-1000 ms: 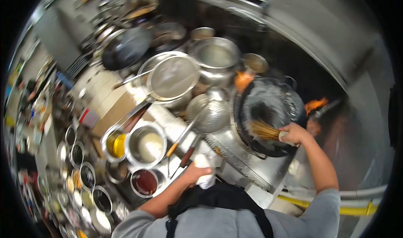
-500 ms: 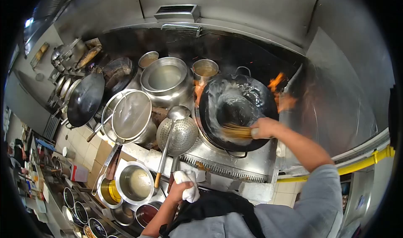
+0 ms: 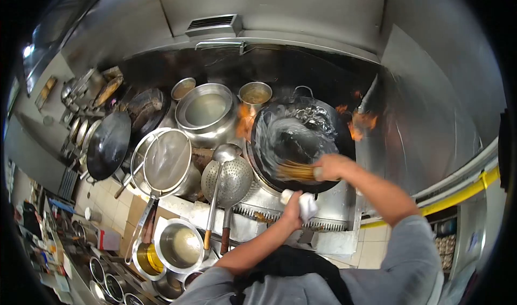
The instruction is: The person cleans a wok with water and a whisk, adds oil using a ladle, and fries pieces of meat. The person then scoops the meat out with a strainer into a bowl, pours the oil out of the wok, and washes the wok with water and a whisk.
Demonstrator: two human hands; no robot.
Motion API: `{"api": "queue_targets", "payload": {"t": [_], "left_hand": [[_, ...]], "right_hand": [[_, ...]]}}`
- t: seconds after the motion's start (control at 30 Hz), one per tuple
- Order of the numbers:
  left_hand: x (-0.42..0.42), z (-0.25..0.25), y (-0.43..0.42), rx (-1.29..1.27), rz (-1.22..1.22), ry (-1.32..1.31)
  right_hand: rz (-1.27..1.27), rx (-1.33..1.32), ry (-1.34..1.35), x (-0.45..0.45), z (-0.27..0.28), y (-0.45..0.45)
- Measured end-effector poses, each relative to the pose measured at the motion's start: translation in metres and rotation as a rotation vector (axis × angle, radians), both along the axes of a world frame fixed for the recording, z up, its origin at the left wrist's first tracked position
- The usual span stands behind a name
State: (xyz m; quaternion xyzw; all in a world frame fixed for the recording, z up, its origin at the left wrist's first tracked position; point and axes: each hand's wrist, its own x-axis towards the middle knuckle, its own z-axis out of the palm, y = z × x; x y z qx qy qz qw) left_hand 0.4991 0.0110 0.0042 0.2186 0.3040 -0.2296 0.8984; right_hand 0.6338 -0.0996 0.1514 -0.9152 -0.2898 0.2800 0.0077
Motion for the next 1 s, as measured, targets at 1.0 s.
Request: {"api": "queue_targets", "payload": {"t": [1.0], "left_hand": [[-0.059, 0.067, 0.118, 1.381, 0.137, -0.152]], "right_hand": [[-0.871, 0.559, -0.154, -0.023, 0.053, -0.146]]}}
